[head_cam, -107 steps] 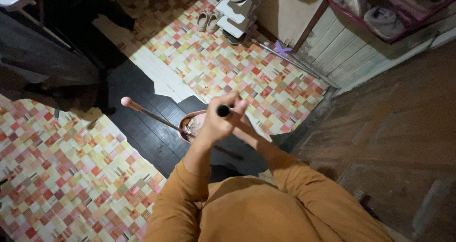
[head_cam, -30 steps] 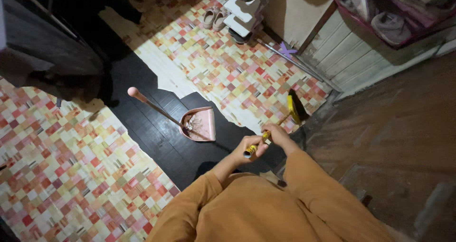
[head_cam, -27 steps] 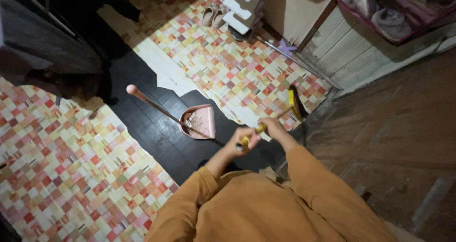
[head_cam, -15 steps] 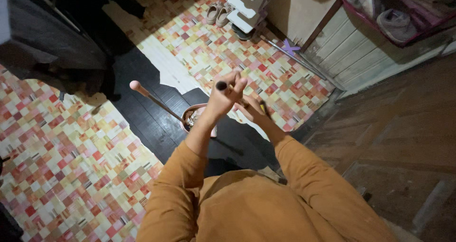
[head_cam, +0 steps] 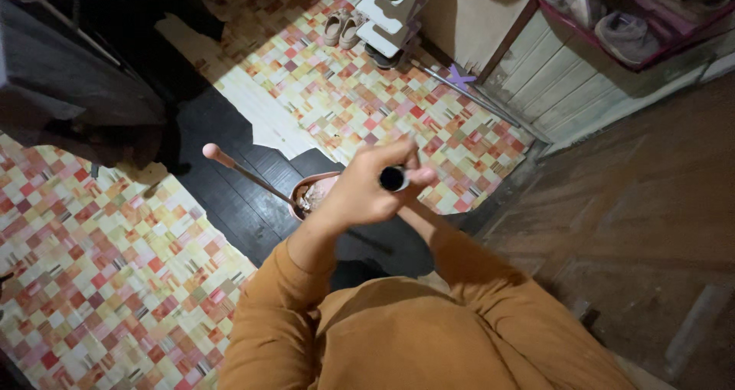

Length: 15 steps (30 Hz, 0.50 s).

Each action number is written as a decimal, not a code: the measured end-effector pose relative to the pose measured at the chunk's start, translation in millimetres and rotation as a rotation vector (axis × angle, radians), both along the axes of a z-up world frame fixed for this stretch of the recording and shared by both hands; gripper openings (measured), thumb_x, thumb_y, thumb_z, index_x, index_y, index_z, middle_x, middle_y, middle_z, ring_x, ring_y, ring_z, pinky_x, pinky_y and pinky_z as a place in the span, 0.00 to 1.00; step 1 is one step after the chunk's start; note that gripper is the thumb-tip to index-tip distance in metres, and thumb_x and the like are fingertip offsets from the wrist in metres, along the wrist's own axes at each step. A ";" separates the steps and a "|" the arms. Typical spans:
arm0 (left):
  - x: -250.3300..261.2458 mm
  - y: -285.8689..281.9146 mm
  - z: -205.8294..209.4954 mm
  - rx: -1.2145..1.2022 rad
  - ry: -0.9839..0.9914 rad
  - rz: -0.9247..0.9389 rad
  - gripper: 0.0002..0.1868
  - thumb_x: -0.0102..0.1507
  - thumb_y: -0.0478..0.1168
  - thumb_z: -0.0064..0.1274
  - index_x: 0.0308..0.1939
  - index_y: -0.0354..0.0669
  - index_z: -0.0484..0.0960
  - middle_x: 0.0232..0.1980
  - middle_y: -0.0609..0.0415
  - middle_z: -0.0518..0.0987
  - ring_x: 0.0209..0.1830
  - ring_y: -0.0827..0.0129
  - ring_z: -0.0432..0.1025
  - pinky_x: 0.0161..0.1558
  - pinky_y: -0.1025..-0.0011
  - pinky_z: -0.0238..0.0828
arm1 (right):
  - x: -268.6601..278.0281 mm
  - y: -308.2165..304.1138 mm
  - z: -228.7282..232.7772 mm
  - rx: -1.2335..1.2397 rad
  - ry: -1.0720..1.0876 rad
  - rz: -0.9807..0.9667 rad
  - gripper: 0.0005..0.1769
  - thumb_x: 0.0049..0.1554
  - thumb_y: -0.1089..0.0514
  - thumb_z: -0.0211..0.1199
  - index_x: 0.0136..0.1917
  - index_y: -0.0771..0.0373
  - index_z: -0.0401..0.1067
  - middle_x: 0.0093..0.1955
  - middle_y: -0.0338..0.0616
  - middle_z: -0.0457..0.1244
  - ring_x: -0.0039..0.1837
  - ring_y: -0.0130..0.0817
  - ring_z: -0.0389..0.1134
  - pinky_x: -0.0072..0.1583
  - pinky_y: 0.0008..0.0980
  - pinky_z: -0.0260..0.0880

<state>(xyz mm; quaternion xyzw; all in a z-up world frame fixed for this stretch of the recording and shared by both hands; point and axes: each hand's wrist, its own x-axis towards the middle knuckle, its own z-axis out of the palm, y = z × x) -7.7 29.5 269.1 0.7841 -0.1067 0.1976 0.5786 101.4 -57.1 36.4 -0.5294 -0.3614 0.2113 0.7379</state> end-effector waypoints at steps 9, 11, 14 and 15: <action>16.9 8.2 -166.9 -0.273 0.048 0.163 0.18 0.69 0.42 0.52 0.26 0.41 0.69 0.26 0.61 0.72 0.25 0.78 0.66 0.28 0.74 0.64 | 70.8 -53.7 -73.1 -0.544 -0.543 -0.026 0.17 0.49 0.71 0.62 0.52 0.63 0.76 0.46 0.43 0.69 0.48 0.35 0.70 0.50 0.34 0.70; 19.2 -9.8 -209.9 -0.217 0.084 0.178 0.16 0.69 0.41 0.52 0.28 0.40 0.69 0.27 0.61 0.72 0.27 0.78 0.67 0.31 0.73 0.64 | 80.8 -73.5 -102.2 -0.606 -0.581 -0.026 0.18 0.48 0.72 0.62 0.52 0.62 0.77 0.46 0.42 0.69 0.48 0.34 0.71 0.49 0.33 0.70; 15.9 -46.6 -244.8 -0.282 0.141 0.079 0.14 0.69 0.40 0.52 0.31 0.39 0.71 0.29 0.60 0.72 0.30 0.78 0.66 0.34 0.73 0.65 | 65.2 -100.3 -111.9 -0.644 -0.412 0.055 0.16 0.47 0.68 0.66 0.51 0.63 0.75 0.44 0.42 0.69 0.47 0.34 0.69 0.48 0.33 0.70; 15.0 -53.2 -247.3 -0.327 0.157 0.026 0.13 0.69 0.39 0.52 0.32 0.39 0.71 0.29 0.60 0.72 0.31 0.79 0.65 0.34 0.73 0.65 | 61.7 -104.1 -112.9 -0.673 -0.317 0.089 0.16 0.48 0.65 0.68 0.52 0.64 0.74 0.44 0.42 0.69 0.46 0.33 0.68 0.47 0.33 0.70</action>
